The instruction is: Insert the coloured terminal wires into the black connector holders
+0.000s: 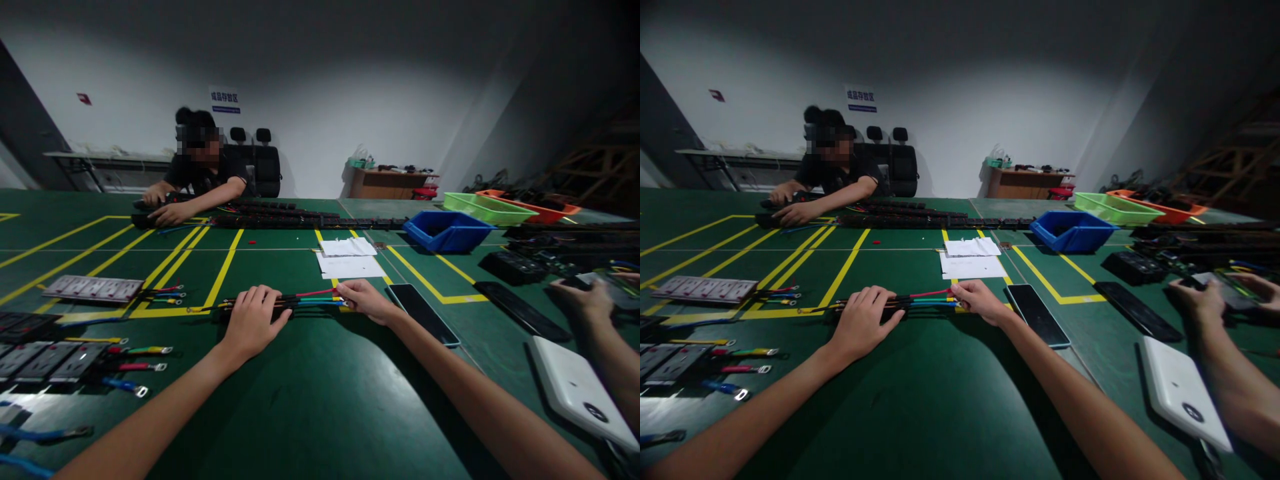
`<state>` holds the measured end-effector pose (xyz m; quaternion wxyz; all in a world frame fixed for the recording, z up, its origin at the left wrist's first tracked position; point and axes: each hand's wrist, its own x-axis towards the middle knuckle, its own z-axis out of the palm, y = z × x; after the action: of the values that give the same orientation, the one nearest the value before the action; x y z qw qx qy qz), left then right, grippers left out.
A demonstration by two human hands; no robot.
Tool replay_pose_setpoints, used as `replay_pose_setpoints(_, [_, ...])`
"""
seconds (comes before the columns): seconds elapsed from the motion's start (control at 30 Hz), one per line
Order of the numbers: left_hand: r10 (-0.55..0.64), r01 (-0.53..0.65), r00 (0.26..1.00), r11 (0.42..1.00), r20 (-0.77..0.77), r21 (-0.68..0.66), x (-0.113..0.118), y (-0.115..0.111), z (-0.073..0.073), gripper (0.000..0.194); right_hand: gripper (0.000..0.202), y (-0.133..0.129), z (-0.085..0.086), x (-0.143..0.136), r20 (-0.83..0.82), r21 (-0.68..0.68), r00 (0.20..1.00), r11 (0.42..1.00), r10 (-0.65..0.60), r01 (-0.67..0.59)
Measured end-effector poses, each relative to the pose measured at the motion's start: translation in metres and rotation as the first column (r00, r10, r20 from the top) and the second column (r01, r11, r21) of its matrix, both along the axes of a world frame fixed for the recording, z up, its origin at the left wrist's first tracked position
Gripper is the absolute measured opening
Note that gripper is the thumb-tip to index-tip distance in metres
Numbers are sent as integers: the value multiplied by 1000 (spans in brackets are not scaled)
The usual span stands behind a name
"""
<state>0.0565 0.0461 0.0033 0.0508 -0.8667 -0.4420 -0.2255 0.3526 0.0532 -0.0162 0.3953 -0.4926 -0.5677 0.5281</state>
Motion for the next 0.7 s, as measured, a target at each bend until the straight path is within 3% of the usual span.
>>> replay_pose_setpoints(0.7, [3,-3,1000,1000,-6,12,0,0,0,34,57,-1,2,-2,-17,-8,1000,1000,-12,12])
